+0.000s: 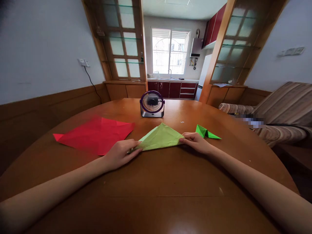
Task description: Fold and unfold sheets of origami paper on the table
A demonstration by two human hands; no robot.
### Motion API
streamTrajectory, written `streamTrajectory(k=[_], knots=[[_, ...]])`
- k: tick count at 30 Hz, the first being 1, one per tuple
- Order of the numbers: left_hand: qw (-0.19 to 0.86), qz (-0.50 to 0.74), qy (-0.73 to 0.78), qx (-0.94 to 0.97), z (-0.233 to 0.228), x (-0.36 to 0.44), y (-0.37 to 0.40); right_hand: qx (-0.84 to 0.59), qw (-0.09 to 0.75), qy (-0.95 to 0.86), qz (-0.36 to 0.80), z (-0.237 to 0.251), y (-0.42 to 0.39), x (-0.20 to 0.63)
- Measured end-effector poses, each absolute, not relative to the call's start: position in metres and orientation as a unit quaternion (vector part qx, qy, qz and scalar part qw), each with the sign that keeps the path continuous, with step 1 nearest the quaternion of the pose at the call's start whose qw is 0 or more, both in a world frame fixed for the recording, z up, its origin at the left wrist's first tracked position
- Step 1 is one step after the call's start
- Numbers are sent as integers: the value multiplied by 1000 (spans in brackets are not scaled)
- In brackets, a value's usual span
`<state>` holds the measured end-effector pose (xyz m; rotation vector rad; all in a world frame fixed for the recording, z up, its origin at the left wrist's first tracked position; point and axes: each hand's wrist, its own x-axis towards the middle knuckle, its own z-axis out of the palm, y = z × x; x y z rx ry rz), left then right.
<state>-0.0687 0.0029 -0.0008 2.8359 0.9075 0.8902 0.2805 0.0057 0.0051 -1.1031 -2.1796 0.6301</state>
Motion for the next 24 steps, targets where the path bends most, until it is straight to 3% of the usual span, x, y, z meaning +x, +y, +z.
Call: streamTrajectory(k=[7, 14, 24], knots=[[122, 297, 420, 849, 3, -64, 1, -464, 350, -792, 184, 0, 9, 274], [54, 270, 489, 828, 1, -62, 6, -520, 326, -785, 88, -4, 7, 268], [47, 208, 516, 830, 4, -59, 1, -506, 310, -803, 57, -7, 7, 268]])
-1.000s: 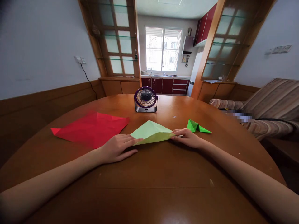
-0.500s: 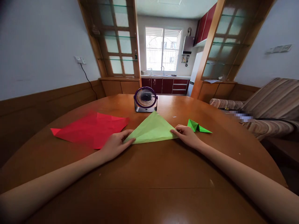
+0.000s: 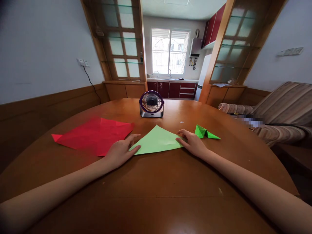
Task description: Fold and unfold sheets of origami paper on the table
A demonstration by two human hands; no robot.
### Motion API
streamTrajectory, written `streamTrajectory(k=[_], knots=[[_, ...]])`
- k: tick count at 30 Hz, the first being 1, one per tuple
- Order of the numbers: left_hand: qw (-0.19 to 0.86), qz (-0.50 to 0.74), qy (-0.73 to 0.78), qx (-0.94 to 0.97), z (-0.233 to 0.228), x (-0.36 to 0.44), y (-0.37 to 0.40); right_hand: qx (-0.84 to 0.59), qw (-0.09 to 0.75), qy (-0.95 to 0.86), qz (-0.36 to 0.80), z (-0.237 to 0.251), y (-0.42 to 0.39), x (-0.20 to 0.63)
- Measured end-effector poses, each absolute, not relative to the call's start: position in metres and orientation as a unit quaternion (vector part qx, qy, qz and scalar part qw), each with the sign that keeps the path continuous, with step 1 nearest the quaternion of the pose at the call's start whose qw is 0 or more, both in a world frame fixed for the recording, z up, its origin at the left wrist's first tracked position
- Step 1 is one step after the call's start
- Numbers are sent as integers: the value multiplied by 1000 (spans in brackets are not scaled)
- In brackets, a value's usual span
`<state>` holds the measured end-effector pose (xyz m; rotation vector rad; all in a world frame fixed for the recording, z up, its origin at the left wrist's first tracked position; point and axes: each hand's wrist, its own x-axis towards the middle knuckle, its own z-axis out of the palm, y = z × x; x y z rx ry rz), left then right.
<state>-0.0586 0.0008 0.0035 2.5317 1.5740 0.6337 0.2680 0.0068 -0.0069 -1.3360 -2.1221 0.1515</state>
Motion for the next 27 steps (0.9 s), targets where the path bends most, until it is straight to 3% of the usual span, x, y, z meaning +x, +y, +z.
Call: streamTrajectory(k=[15, 27], knots=[[-155, 100, 333, 925, 6, -20, 4, -480, 264, -836, 33, -11, 10, 270], [-6, 59, 335, 940, -2, 36, 33, -457, 266, -848, 45, -10, 9, 269]])
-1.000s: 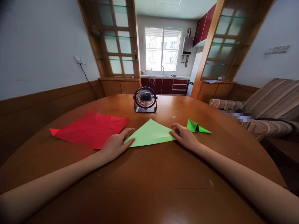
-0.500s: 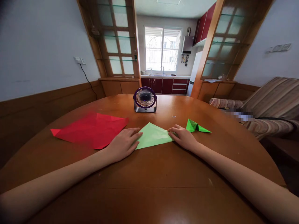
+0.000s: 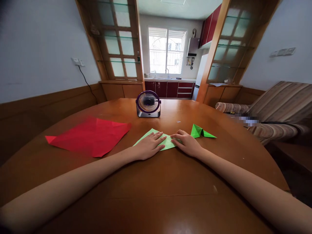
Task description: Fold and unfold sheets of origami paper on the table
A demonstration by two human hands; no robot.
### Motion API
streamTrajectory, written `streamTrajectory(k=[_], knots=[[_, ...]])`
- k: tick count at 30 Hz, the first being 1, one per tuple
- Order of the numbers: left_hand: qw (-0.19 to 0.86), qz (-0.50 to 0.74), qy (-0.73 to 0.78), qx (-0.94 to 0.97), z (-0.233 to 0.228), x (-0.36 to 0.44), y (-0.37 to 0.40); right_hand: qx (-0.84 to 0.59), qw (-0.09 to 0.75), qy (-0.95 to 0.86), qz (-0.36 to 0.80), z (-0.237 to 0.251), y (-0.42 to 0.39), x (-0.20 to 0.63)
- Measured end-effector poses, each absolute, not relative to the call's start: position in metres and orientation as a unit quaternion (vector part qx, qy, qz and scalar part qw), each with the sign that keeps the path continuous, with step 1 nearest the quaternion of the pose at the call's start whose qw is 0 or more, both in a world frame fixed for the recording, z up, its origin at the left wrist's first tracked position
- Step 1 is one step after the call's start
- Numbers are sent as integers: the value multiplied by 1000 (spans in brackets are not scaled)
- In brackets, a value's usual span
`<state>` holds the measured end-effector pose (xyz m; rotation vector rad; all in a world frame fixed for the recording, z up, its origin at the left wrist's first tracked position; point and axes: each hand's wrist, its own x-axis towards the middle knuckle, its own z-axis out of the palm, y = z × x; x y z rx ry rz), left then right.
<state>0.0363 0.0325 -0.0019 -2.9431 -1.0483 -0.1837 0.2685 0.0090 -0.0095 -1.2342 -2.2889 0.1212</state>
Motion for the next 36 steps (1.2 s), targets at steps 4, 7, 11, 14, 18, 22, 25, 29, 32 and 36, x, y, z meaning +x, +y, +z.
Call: streamTrajectory(k=[4, 7, 11, 14, 18, 22, 25, 29, 32, 36], knots=[[-41, -50, -351, -934, -4, 31, 39, -453, 252, -855, 22, -10, 9, 268], [-61, -40, -353, -933, -5, 29, 45, -450, 240, -860, 1, -11, 8, 268], [-63, -38, -386, -920, -8, 28, 50, -445, 239, -863, -24, -12, 9, 268], [-53, -44, -408, -910, -10, 27, 50, -425, 248, -868, -66, -11, 7, 267], [-50, -32, -414, -908, -9, 27, 50, -345, 258, -897, -102, -7, -1, 263], [-52, -11, -402, -914, -4, 24, 52, -266, 228, -934, -61, -3, -8, 260], [-53, -1, -390, -919, -2, 22, 54, -260, 210, -942, -35, -1, -9, 260], [-29, -24, -375, -926, -2, 19, 52, -260, 159, -950, -62, 2, -9, 261], [7, -48, -351, -935, -2, 18, 47, -254, 115, -955, -97, 3, -10, 260], [-8, -41, -331, -943, -1, 14, 45, -258, 82, -955, -123, 5, -12, 256]])
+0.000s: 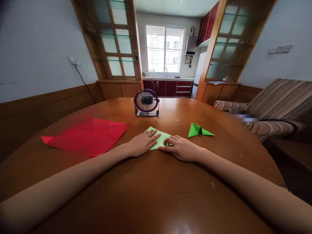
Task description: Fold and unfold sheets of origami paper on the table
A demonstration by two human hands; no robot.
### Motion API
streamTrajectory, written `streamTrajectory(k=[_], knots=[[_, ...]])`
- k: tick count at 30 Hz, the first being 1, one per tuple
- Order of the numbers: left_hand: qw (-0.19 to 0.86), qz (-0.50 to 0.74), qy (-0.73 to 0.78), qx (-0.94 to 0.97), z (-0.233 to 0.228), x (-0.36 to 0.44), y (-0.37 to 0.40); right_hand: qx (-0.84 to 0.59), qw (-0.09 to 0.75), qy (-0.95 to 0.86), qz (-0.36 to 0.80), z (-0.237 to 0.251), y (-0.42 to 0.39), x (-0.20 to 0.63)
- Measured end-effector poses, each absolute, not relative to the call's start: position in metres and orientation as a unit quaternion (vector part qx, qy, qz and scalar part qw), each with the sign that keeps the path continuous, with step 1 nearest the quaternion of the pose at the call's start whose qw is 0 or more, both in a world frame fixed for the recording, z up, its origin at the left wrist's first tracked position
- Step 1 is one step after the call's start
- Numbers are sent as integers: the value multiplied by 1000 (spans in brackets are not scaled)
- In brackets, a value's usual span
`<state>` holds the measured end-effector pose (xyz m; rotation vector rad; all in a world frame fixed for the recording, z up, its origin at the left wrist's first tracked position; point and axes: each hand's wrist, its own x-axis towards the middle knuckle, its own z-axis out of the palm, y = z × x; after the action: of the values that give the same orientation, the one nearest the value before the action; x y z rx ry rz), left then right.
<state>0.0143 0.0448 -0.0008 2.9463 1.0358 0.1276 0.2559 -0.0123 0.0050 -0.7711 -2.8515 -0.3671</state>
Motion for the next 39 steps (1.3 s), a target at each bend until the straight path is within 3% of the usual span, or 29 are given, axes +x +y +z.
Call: streamTrajectory(k=[15, 39], knots=[[64, 6, 315, 947, -2, 7, 50, -278, 111, -954, -23, 21, -14, 257], [72, 19, 319, 945, -2, 7, 48, -364, 30, -929, 54, 54, -7, 311]])
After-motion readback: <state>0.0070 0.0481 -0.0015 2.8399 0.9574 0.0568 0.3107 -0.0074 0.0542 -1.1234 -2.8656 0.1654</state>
